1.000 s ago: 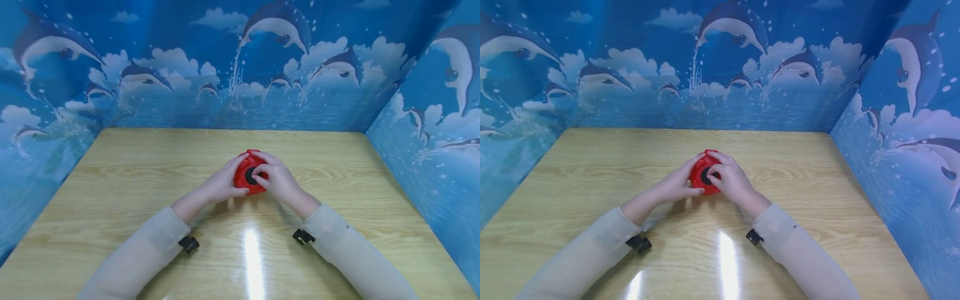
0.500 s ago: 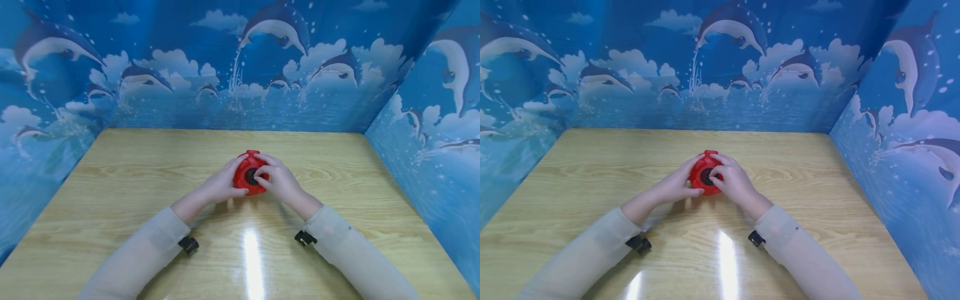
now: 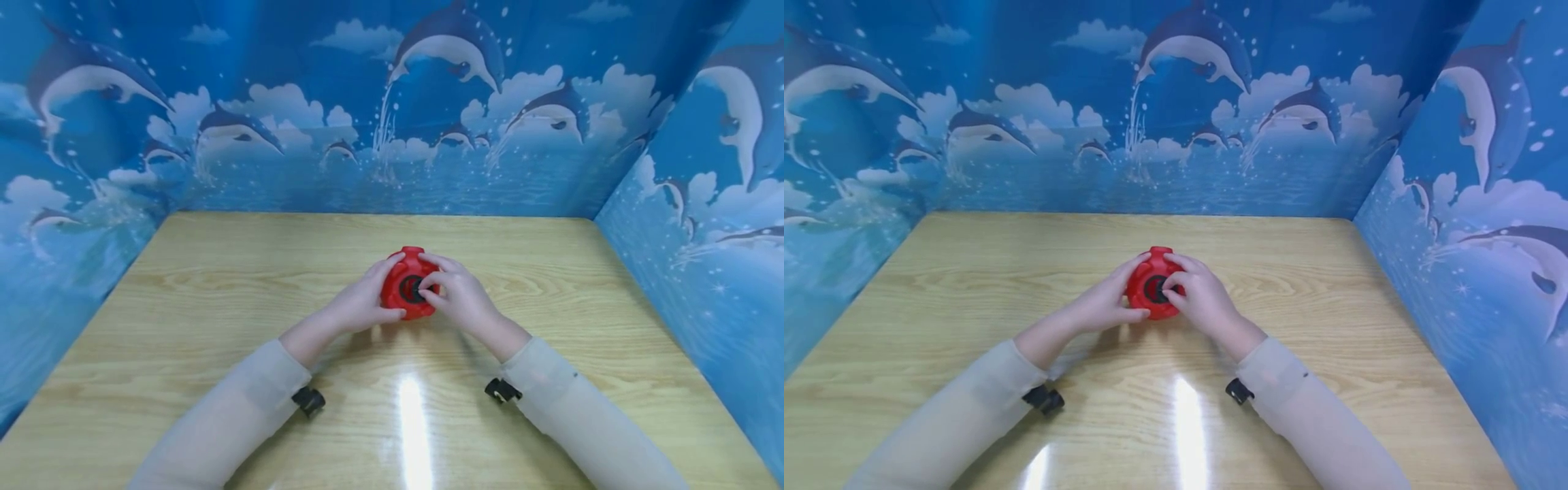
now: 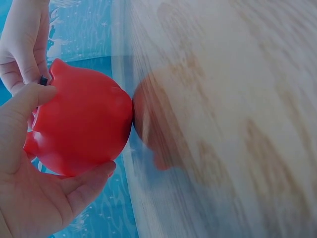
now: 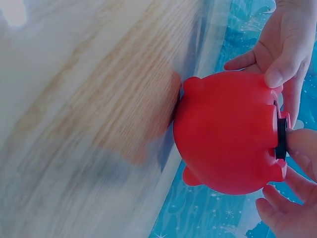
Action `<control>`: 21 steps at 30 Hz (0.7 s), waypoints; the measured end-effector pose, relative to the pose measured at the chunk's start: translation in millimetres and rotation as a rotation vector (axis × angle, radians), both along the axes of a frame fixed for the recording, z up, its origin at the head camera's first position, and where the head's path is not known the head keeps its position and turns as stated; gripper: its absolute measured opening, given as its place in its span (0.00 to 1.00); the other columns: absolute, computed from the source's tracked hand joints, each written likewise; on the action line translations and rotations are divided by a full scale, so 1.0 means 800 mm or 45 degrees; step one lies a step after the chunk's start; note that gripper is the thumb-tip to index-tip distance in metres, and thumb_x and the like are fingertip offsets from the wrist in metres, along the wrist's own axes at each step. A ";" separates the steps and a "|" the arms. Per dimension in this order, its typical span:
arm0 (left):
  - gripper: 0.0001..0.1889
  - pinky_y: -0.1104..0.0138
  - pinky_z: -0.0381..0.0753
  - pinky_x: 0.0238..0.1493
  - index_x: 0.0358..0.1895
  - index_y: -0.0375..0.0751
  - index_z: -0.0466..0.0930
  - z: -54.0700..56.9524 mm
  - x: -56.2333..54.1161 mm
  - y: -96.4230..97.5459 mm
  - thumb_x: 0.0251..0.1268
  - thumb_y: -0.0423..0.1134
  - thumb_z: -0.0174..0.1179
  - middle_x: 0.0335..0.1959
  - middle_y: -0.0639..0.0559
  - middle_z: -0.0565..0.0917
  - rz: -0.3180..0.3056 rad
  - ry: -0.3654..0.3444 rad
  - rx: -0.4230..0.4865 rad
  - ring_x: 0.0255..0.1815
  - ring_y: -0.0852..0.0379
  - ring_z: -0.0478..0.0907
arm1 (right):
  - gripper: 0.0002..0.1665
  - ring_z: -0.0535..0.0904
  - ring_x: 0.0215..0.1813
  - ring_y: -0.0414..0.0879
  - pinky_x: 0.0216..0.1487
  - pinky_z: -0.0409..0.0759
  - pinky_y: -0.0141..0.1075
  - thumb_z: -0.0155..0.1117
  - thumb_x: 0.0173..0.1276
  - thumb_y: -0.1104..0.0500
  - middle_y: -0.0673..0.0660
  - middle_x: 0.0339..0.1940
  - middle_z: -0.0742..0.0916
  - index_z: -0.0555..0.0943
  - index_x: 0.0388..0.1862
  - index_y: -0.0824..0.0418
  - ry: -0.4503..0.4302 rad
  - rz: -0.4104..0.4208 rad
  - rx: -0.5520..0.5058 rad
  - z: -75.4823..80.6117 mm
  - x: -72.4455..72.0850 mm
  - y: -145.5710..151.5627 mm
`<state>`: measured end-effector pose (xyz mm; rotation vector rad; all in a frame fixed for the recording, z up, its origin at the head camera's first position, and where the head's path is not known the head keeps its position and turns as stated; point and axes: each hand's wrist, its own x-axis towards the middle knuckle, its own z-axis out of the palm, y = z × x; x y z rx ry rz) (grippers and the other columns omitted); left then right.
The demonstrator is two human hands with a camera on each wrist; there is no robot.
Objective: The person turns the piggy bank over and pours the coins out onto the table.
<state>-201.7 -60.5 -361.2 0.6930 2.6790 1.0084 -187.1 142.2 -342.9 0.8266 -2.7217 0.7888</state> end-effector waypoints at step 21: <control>0.49 0.58 0.75 0.52 0.74 0.58 0.42 0.000 0.000 0.000 0.53 0.46 0.68 0.70 0.48 0.57 -0.001 0.011 0.000 0.57 0.51 0.70 | 0.02 0.70 0.62 0.54 0.43 0.80 0.39 0.69 0.59 0.63 0.58 0.64 0.74 0.84 0.30 0.61 -0.018 -0.012 -0.003 -0.001 -0.001 0.008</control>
